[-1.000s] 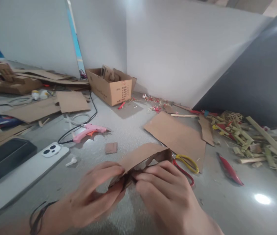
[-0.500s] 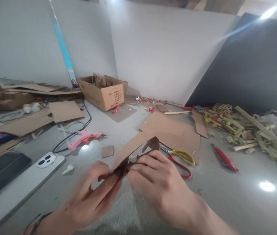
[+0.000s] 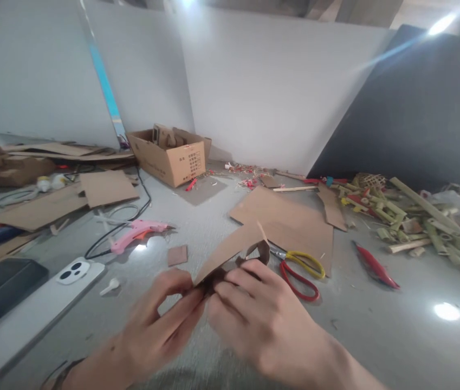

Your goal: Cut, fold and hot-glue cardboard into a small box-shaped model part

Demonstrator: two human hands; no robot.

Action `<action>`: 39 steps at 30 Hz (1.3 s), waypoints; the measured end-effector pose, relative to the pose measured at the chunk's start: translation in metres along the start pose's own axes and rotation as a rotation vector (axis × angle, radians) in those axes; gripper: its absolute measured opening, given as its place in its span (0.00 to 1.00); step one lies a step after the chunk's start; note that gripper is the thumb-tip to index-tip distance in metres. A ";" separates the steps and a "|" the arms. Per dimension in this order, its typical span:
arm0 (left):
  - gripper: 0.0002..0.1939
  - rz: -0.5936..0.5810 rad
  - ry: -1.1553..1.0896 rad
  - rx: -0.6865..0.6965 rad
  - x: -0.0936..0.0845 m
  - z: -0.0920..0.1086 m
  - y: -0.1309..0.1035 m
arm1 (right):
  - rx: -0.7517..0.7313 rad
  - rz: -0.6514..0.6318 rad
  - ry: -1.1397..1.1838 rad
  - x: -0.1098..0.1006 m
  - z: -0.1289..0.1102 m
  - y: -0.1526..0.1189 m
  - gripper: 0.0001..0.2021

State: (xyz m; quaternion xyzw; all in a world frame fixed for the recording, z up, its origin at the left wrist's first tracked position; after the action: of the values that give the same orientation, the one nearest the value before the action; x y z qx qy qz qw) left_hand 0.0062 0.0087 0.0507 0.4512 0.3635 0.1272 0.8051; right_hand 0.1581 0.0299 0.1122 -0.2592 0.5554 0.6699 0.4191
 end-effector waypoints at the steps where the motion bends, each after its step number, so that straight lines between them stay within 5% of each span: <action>1: 0.14 0.012 0.025 0.007 -0.002 0.001 -0.001 | -0.001 -0.001 0.000 0.001 -0.001 -0.002 0.15; 10: 0.13 -0.059 0.109 0.076 -0.017 0.014 0.014 | -0.021 -0.031 -0.025 0.011 -0.005 -0.010 0.12; 19: 0.16 -0.172 -0.054 -0.018 -0.001 0.000 0.000 | -0.018 -0.074 -0.014 0.003 -0.002 0.005 0.16; 23: 0.10 -0.183 -0.254 -0.218 -0.002 -0.008 0.011 | -0.022 -0.037 -0.046 -0.007 -0.002 0.013 0.15; 27: 0.04 -0.194 -0.554 -0.644 0.002 -0.028 0.017 | -0.021 0.242 -0.075 -0.032 -0.008 0.004 0.11; 30: 0.07 -0.185 -0.733 -0.925 0.012 -0.045 0.013 | 0.250 0.348 -0.029 -0.036 0.001 -0.014 0.10; 33: 0.12 -0.226 -0.884 -1.146 0.024 -0.057 0.006 | 0.571 0.270 0.068 -0.022 0.012 -0.037 0.07; 39: 0.16 -0.297 -0.840 -1.314 0.041 -0.065 -0.005 | 0.906 0.217 0.399 0.021 0.019 -0.069 0.03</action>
State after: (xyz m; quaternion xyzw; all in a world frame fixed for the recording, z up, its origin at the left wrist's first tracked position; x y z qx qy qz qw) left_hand -0.0113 0.0691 0.0063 -0.1591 -0.0636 0.0260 0.9849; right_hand 0.2079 0.0563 0.0631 -0.1153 0.8832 0.3387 0.3032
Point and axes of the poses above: each hand's wrist, its own y-axis towards the middle knuckle, its own x-axis out of the palm, z = x × y, the point moved 5 cm from there along y, towards the middle knuckle, and after that the axes turned 14 degrees about -x, right-handed, at the moved point
